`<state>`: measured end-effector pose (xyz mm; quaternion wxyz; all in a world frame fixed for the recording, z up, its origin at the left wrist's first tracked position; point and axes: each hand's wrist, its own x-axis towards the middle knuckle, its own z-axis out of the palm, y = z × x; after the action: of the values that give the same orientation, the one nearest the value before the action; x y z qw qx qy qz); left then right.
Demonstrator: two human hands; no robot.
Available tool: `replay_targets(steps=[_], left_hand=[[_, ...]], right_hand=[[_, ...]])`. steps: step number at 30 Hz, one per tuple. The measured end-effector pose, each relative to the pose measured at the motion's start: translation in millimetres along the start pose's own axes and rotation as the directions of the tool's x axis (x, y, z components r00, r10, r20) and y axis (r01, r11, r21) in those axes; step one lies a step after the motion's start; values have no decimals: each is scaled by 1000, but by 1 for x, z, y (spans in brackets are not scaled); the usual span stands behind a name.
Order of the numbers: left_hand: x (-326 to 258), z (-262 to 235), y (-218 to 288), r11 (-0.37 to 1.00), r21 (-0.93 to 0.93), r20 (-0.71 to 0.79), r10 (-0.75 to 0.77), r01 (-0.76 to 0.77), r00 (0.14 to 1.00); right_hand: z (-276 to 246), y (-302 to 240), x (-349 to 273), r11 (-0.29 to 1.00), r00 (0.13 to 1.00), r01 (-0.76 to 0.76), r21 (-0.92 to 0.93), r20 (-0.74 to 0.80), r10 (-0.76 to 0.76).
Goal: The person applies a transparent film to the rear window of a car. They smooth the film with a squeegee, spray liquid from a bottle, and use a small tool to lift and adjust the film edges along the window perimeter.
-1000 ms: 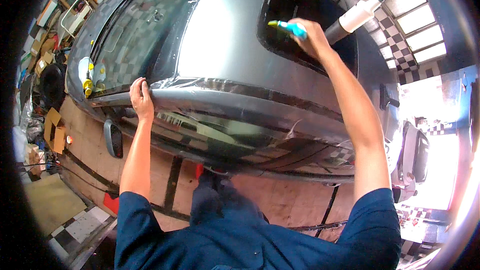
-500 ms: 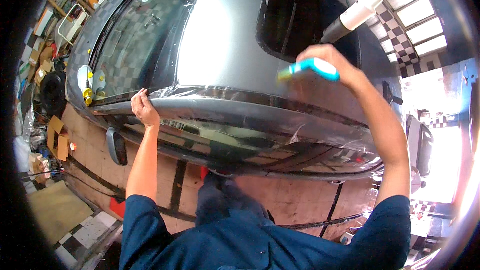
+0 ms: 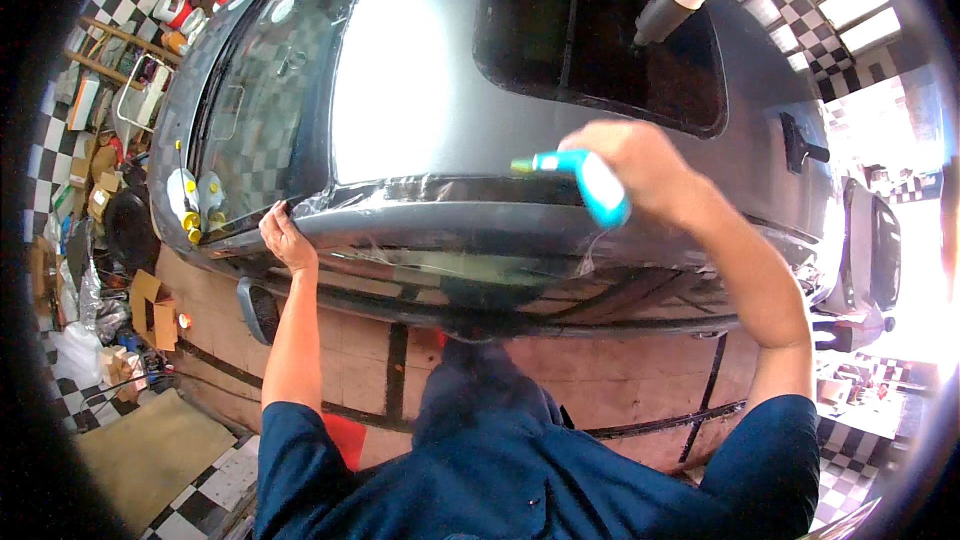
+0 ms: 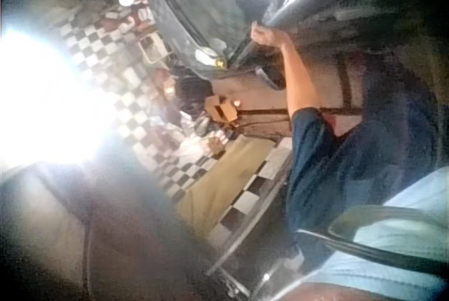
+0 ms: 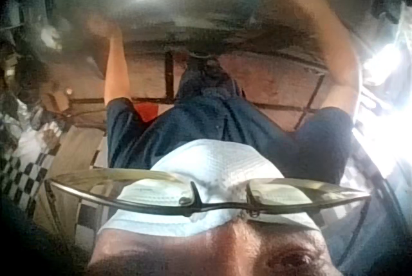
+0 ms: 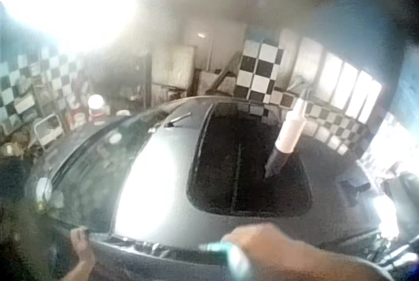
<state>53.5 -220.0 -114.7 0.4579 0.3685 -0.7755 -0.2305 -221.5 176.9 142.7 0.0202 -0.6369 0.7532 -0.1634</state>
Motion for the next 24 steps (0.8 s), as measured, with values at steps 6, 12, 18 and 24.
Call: replay_targets(steps=[6, 12, 18, 24], left_hand=[[10, 12, 10, 997, -80, 62, -10, 15, 998], [5, 5, -15, 992, -114, 94, -45, 56, 995], [8, 4, -2, 997, -64, 105, -40, 47, 994], [10, 4, -7, 999, -44, 156, -9, 16, 988]], right_hand=[[1, 113, 31, 893, 917, -337, -298, -317, 241], [28, 32, -1, 965, 974, -141, -222, -205, 95], [-13, 85, 22, 945, 927, -280, -171, -303, 221], [37, 53, 55, 924, 966, -242, -297, -165, 201]])
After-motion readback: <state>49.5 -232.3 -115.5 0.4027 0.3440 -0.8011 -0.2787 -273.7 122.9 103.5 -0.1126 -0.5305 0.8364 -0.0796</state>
